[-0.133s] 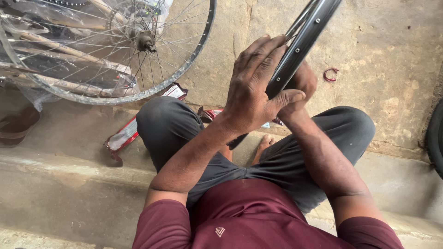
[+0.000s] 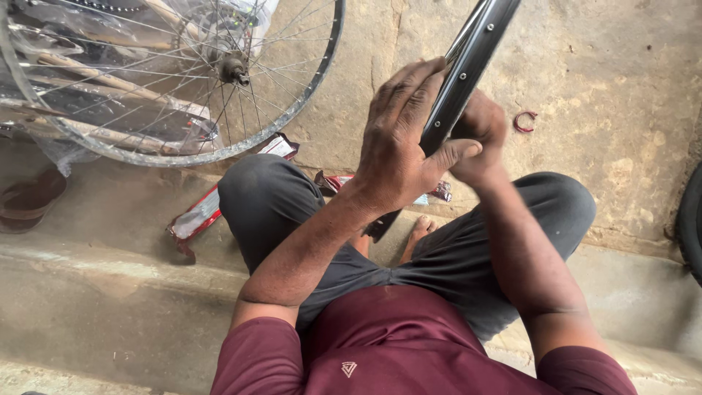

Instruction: The person sits on the floor and inserts spoke nipples into a bicycle rim by hand, then picks up a different wheel assembly.

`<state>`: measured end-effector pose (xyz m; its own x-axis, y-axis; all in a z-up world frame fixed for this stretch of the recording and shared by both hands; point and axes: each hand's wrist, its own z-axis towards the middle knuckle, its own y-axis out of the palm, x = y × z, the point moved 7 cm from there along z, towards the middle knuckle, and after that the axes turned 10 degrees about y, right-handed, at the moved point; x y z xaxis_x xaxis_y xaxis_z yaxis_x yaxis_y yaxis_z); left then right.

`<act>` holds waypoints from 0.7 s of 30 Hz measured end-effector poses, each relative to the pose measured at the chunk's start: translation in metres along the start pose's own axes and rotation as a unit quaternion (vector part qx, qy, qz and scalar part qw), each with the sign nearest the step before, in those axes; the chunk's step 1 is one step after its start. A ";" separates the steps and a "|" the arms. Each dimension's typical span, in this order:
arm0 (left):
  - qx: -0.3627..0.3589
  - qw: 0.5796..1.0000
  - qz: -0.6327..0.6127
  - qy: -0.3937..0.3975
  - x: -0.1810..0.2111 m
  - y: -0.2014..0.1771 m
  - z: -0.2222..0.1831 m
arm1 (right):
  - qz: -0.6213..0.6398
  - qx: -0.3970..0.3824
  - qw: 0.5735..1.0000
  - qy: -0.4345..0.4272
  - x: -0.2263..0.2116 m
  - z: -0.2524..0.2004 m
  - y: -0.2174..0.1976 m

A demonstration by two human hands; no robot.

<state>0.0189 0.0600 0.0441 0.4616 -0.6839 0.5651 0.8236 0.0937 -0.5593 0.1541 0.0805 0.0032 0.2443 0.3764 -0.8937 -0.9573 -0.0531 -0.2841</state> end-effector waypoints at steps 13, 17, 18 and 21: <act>0.006 0.993 -0.114 -0.026 0.002 0.016 -0.007 | 0.043 0.146 0.988 -0.006 0.018 -0.009 -0.036; 0.021 0.992 -0.119 0.026 0.007 0.014 -0.018 | 0.181 0.072 0.981 -0.013 0.027 0.002 -0.028; 0.044 0.992 -0.110 0.045 0.003 0.015 -0.014 | 0.161 0.070 0.984 0.005 0.030 0.003 -0.028; 0.076 0.992 -0.074 0.071 -0.005 0.019 -0.007 | 0.171 0.044 0.983 0.048 0.035 0.003 -0.032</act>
<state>0.0305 0.0597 0.0263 0.2888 -0.7928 0.5367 0.9243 0.0848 -0.3721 0.1927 0.0979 -0.0178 -0.0844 0.2617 -0.9614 -0.9947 -0.0796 0.0657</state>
